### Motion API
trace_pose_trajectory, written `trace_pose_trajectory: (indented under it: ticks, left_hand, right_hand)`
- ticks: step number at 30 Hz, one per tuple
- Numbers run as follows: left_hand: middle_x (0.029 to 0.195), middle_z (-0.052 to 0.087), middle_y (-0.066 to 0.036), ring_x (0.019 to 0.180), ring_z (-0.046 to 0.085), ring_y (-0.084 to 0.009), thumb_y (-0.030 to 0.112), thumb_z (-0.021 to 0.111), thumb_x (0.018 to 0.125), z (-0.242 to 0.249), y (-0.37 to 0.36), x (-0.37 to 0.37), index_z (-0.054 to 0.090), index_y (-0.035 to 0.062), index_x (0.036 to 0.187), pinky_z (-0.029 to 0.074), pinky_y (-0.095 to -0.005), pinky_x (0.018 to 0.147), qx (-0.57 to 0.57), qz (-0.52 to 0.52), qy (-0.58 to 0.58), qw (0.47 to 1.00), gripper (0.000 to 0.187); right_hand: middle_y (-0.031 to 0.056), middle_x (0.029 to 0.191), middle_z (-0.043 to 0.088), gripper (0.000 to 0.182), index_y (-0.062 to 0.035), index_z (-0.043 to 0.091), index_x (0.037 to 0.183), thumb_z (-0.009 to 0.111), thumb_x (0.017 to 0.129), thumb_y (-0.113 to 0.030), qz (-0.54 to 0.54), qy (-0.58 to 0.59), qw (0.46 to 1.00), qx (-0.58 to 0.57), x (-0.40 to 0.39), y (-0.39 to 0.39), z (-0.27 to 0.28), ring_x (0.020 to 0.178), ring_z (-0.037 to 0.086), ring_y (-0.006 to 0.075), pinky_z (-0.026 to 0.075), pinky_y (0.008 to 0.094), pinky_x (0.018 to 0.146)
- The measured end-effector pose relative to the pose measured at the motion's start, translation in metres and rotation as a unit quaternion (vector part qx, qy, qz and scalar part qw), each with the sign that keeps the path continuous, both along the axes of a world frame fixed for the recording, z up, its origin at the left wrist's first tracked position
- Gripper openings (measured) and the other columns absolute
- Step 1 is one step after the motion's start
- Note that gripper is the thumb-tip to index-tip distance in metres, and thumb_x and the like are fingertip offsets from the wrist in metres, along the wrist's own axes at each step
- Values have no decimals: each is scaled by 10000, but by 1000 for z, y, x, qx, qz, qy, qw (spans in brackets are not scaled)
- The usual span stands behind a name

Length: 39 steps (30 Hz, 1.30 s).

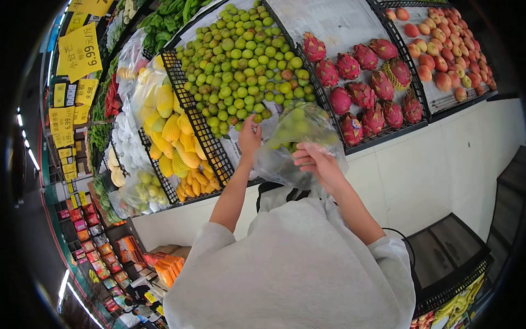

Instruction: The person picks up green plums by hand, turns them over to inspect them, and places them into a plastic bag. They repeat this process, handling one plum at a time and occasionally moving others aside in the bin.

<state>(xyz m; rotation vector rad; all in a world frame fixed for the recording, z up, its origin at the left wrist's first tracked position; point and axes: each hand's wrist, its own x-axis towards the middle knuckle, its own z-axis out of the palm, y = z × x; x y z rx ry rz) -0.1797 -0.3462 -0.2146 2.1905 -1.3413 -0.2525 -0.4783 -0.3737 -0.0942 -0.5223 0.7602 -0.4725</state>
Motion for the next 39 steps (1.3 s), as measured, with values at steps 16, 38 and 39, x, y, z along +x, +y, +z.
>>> trace_pose_trajectory:
  ticks: [16, 38, 39]
  left_hand:
    - [921, 575, -89, 789, 685, -256, 95, 668, 808, 1, -74, 5, 670, 103, 917, 569, -383, 588, 129, -193, -391, 891, 109]
    - [992, 575, -102, 781, 690, -238, 79, 699, 766, 15, -68, 41, 646, 76, 976, 575, -344, 586, 94, -324, -413, 846, 216]
    - [985, 572, -100, 774, 689, -237, 75, 697, 765, 15, -69, 42, 639, 70, 955, 577, -344, 579, 108, -325, -410, 845, 198]
  right_hand:
    - [63, 1034, 700, 320, -33, 630, 1155, 572, 1036, -324, -34, 124, 985, -113, -12, 29, 16, 904, 666, 132, 513, 279, 788]
    - [30, 942, 684, 259, -8, 645, 1073, 641, 1004, -257, 1, 167, 957, -238, 69, 87, 36, 865, 631, 100, 499, 257, 770]
    - [31, 941, 683, 257, -5, 644, 1076, 640, 1004, -252, 2, 171, 954, -245, 69, 92, 39, 862, 630, 101, 501, 260, 773]
